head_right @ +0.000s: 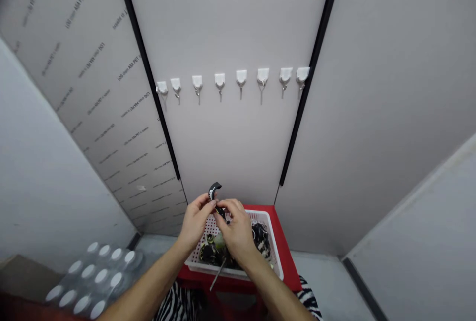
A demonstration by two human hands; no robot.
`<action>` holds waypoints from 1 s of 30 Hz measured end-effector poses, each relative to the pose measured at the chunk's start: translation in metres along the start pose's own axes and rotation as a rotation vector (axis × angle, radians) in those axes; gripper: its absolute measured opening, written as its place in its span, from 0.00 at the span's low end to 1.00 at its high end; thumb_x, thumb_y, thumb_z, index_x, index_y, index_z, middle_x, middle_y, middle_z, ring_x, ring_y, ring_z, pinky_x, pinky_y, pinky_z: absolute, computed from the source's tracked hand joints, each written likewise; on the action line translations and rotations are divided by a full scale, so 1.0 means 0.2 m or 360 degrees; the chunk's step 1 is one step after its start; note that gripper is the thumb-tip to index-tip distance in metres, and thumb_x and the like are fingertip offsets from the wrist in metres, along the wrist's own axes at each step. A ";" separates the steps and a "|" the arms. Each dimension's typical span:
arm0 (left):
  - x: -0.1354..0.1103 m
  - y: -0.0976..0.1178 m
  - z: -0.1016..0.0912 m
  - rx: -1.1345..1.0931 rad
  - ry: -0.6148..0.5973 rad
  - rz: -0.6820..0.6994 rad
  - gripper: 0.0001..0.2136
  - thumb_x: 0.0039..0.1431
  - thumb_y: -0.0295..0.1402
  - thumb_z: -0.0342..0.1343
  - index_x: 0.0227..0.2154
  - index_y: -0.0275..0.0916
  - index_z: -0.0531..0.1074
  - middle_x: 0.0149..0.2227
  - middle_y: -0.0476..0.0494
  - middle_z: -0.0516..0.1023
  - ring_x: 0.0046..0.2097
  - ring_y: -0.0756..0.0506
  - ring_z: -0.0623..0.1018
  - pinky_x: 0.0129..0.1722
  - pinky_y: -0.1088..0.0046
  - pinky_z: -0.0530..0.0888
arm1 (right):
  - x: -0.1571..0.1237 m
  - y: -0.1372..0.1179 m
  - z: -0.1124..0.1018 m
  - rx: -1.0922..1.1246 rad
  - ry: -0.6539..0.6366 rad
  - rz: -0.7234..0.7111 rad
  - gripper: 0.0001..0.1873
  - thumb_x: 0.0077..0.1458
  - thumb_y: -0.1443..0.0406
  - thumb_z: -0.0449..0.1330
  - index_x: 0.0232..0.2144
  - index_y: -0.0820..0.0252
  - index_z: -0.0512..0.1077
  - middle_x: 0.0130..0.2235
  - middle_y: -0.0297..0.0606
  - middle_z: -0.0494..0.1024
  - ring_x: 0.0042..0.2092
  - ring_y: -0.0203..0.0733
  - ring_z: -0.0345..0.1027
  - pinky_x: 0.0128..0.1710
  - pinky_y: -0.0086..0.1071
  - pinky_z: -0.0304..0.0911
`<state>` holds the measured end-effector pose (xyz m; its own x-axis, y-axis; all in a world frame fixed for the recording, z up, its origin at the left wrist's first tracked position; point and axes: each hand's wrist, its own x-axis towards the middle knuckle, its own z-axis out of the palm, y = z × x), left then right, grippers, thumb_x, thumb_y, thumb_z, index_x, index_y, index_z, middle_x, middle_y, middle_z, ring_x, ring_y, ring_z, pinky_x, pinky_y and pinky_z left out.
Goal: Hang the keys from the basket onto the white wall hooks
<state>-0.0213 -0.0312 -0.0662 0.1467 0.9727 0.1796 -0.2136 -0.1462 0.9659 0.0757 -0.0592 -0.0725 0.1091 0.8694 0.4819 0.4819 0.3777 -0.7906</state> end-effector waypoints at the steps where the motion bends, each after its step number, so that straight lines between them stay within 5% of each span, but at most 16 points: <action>1: 0.00 0.02 0.00 0.0000 -0.0013 0.0018 0.07 0.42 0.30 0.49 0.26 0.35 0.67 0.24 0.50 0.68 0.29 0.53 0.66 0.30 0.79 0.62 | 0.02 -0.01 -0.01 0.0084 0.0009 0.0058 0.08 0.39 0.65 0.52 0.26 0.60 0.65 0.30 0.37 0.68 0.33 0.37 0.60 0.32 0.30 0.55; 6: 0.02 0.12 -0.01 -0.0062 -0.0179 -0.0013 0.08 0.42 0.30 0.48 0.28 0.35 0.68 0.25 0.49 0.69 0.29 0.52 0.66 0.31 0.79 0.62 | 0.17 -0.10 -0.03 0.0691 -0.0096 0.0429 0.13 0.40 0.60 0.50 0.29 0.62 0.65 0.27 0.36 0.70 0.30 0.35 0.62 0.31 0.29 0.56; 11: 0.04 0.19 -0.03 -0.0163 -0.0246 -0.0123 0.07 0.40 0.31 0.49 0.24 0.34 0.68 0.21 0.49 0.67 0.22 0.55 0.63 0.23 0.80 0.61 | 0.30 -0.19 -0.01 0.1005 -0.0166 0.0463 0.11 0.37 0.60 0.53 0.25 0.61 0.63 0.17 0.29 0.66 0.20 0.30 0.57 0.21 0.25 0.53; 19: 0.18 0.36 -0.11 -0.0414 0.0098 0.0039 0.12 0.38 0.32 0.51 0.28 0.33 0.67 0.23 0.48 0.67 0.25 0.54 0.66 0.24 0.79 0.63 | 0.54 -0.40 0.04 0.0793 0.0110 0.0124 0.08 0.32 0.64 0.57 0.19 0.62 0.63 0.19 0.28 0.64 0.22 0.29 0.56 0.24 0.25 0.53; 30: 0.64 0.73 -0.36 -0.0212 0.0483 0.0480 0.09 0.39 0.33 0.49 0.25 0.33 0.66 0.15 0.54 0.62 0.16 0.57 0.60 0.17 0.82 0.57 | 1.06 -0.75 0.33 0.0491 0.0215 -0.0379 0.09 0.34 0.62 0.53 0.21 0.63 0.65 0.21 0.32 0.68 0.24 0.31 0.60 0.25 0.26 0.56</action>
<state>-0.1027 0.0842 0.0852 -0.2268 0.9019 0.3677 -0.3289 -0.4263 0.8427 -0.0308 0.0901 0.1240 0.1493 0.7043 0.6940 0.2264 0.6589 -0.7173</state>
